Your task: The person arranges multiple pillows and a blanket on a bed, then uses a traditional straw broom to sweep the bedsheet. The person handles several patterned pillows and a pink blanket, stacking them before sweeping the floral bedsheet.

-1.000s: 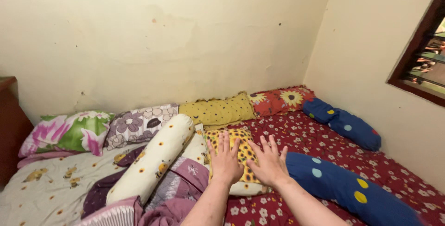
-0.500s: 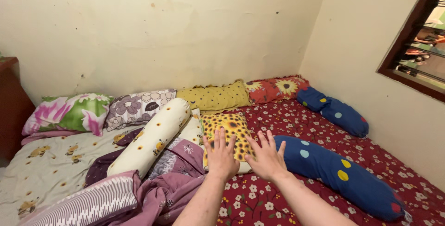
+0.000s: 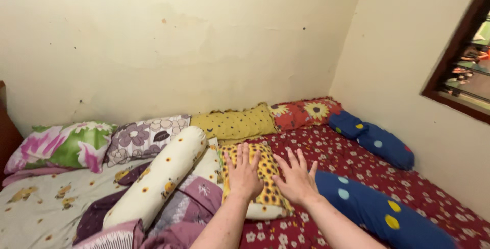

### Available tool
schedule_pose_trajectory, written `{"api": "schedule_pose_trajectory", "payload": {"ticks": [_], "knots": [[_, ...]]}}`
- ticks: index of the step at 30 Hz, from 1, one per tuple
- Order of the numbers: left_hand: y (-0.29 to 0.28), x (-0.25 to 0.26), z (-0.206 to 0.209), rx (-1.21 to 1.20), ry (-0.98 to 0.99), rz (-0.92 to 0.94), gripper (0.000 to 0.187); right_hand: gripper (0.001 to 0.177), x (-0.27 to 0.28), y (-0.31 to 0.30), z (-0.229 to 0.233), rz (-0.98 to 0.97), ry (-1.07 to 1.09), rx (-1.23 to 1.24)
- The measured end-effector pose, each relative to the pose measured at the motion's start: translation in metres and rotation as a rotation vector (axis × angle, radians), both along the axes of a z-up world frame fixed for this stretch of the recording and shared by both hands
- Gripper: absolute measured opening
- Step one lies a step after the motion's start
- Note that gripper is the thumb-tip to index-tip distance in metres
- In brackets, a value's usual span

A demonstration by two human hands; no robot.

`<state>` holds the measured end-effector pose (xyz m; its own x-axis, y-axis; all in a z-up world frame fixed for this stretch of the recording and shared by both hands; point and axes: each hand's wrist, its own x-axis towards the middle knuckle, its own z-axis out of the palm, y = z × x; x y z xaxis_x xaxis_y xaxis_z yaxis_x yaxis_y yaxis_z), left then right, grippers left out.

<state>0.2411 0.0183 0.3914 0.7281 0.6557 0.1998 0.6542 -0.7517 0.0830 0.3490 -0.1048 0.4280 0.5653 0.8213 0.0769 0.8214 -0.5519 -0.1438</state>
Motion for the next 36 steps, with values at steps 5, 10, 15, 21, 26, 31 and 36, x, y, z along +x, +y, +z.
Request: {"api": "schedule_pose_trajectory", "payload": {"ticks": [5, 10, 15, 21, 26, 31, 36], "knots": [[0.047, 0.011, -0.001, 0.015, 0.024, 0.012, 0.088, 0.067, 0.007, 0.045, -0.005, 0.041, 0.016, -0.026], [0.085, 0.014, -0.021, 0.037, 0.003, 0.032, 0.086, 0.065, 0.009, 0.078, -0.016, 0.082, 0.080, 0.014], [0.099, 0.018, -0.033, -0.047, 0.040, 0.024, 0.087, 0.065, 0.010, 0.096, -0.023, 0.060, 0.117, 0.029], [0.109, 0.024, -0.030, 0.015, -0.034, 0.007, 0.087, 0.065, 0.019, 0.107, -0.021, 0.052, 0.063, 0.043], [0.121, 0.028, -0.015, 0.050, -0.050, 0.015, 0.088, 0.064, 0.024, 0.116, -0.016, 0.035, 0.047, 0.037], [0.144, 0.032, 0.003, 0.093, -0.046, 0.030, 0.086, 0.066, 0.033, 0.141, 0.003, 0.022, -0.013, 0.043], [0.172, 0.031, 0.016, 0.142, -0.059, 0.060, 0.081, 0.065, 0.034, 0.168, 0.014, 0.050, -0.008, 0.094]]}}
